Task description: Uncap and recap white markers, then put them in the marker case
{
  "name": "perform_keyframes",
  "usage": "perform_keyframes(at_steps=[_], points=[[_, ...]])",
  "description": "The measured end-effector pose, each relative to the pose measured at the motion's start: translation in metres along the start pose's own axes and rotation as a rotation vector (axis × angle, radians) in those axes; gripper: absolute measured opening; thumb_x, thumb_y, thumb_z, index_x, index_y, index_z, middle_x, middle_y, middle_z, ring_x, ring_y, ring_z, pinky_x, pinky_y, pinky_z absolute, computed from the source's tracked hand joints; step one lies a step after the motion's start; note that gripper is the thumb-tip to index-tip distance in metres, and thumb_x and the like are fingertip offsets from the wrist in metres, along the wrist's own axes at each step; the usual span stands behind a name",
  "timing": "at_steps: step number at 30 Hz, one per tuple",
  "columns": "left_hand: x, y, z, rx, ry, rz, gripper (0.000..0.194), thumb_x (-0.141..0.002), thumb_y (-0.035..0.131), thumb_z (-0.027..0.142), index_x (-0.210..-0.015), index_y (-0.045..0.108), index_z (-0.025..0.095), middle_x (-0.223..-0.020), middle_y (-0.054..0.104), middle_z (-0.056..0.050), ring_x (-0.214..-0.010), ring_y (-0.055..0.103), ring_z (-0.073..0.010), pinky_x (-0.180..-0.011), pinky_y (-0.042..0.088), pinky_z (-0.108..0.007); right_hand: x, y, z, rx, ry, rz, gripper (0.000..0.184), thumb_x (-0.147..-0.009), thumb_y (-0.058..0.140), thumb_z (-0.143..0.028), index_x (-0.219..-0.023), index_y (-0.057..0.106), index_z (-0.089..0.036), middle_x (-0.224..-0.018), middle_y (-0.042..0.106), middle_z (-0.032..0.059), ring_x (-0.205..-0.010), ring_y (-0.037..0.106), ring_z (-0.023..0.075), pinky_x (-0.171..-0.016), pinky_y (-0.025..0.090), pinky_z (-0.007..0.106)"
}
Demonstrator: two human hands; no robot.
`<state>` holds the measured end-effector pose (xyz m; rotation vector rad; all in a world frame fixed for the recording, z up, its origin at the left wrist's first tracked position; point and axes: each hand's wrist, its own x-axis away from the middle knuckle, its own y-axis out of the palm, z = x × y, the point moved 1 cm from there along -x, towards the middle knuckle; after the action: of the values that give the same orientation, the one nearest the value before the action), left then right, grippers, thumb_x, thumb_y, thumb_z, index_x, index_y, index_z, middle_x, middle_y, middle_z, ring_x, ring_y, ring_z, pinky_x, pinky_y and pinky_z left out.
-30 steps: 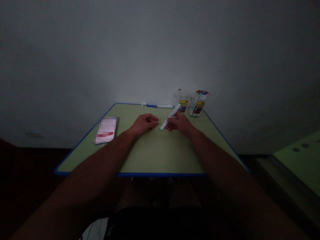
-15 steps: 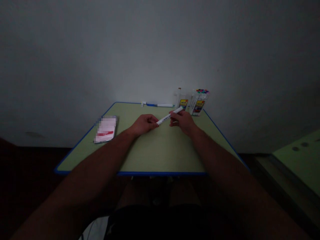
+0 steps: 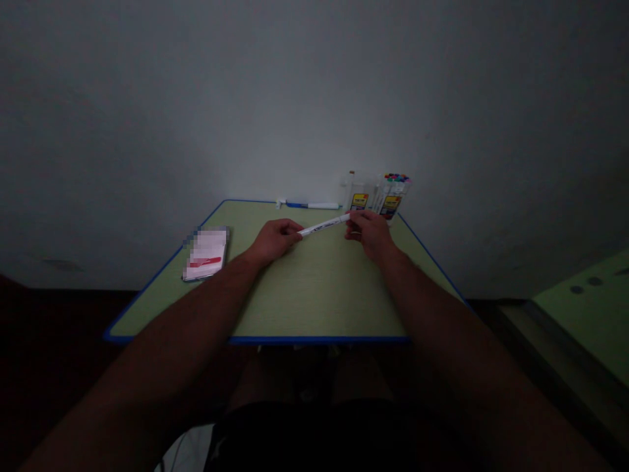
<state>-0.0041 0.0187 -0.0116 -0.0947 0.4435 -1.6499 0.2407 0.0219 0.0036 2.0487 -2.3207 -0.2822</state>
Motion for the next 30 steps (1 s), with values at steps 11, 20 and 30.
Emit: perform_keyframes(at_steps=[11, 20, 30], points=[[-0.0008, -0.0003, -0.0005, -0.008, -0.014, 0.002, 0.021, -0.070, 0.073, 0.021, -0.091, 0.076, 0.015, -0.060, 0.061, 0.002, -0.050, 0.048, -0.0100, -0.050, 0.035, -0.024, -0.0038, -0.0029, 0.0000, -0.038, 0.002, 0.032, 0.005, -0.085, 0.067, -0.012, -0.081, 0.066, -0.015, -0.067, 0.067, 0.0004, -0.057, 0.063, 0.0113, -0.052, 0.056, 0.024], [0.0017, -0.0009, 0.0062, 0.022, -0.020, 0.004, 0.025, -0.073, 0.066, 0.014, -0.096, 0.076, 0.015, -0.063, 0.063, 0.000, -0.050, 0.050, -0.0106, -0.048, 0.037, -0.024, -0.0026, -0.0055, -0.0030, -0.048, 0.021, 0.060, 0.008, -0.087, 0.065, -0.011, -0.080, 0.066, -0.015, -0.067, 0.068, 0.0005, -0.056, 0.064, 0.0110, -0.052, 0.055, 0.022], [-0.0026, 0.0003, 0.0045, 0.200, 0.052, -0.036, 0.029, -0.069, 0.065, 0.003, -0.095, 0.074, 0.011, -0.078, 0.070, -0.003, -0.058, 0.056, -0.0099, -0.061, 0.046, -0.027, -0.0044, -0.0096, 0.0001, -0.027, 0.119, 0.106, 0.011, -0.091, 0.056, -0.008, -0.084, 0.063, -0.013, -0.066, 0.066, 0.0017, -0.055, 0.064, 0.0118, -0.052, 0.056, 0.025]])
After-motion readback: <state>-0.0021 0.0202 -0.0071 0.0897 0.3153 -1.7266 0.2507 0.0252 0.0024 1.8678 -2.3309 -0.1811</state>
